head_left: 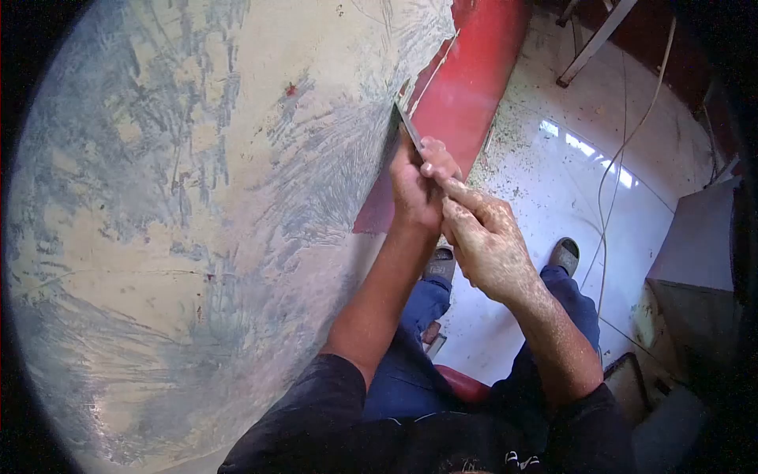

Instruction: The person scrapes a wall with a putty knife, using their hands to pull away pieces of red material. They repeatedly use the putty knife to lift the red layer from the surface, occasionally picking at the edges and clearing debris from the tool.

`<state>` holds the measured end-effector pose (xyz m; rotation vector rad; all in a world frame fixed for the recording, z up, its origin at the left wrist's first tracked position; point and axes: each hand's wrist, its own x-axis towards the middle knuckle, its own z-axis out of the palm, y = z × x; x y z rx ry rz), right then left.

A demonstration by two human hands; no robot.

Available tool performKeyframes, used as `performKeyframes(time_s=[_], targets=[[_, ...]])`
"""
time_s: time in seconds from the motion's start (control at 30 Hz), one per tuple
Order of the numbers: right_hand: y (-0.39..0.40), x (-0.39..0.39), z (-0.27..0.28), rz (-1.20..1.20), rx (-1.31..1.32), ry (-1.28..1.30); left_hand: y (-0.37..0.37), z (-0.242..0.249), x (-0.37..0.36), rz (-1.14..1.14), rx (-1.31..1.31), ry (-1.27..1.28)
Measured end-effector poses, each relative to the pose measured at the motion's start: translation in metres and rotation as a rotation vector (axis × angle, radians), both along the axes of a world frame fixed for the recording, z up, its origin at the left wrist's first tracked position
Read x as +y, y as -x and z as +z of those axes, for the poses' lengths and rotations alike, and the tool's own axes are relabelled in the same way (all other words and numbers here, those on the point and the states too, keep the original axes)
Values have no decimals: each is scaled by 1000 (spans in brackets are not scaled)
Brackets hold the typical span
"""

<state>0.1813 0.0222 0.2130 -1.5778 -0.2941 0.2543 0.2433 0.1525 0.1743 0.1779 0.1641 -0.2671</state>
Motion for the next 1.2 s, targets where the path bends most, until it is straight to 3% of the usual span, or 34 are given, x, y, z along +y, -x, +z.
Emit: performKeyframes(time_s=[0.13,0.2,0.3,0.33,0.43,0.47,0.57,0.7,0.73,0.87,0.97,1.13,1.2], targets=[[-5,-2,9,17,175,-15,-9,-4,-5,61,41,-64],[-5,-9,11,7,167,3,-7,4,-17,133,20,-147],[-9,-7,6,-12,66,43,-10,-8,0,42,51,38],[-16,-4,3,-10,10,41,-13,-12,4,35,-44,-80],[-15,-9,14,8,146,64,-22,5,-12,89,157,-13],[-11,-15,18,22,144,72,-17,3,-23,223,34,-298],[-8,-15,18,35,42,99,-1,11,-14,138,110,20],[-13,-15,12,34,134,83,-14,4,-9,115,41,-10],[-12,-15,12,33,134,76,-14,13,-19,170,129,-28],[-12,-14,13,36,44,95,-7,8,-9,116,45,-102],[-17,-13,12,51,99,75,-18,6,-7,86,106,44],[-16,-13,19,37,25,172,-12,11,-10,100,88,-32],[-21,-6,13,23,72,61,-25,5,-5,97,84,22]])
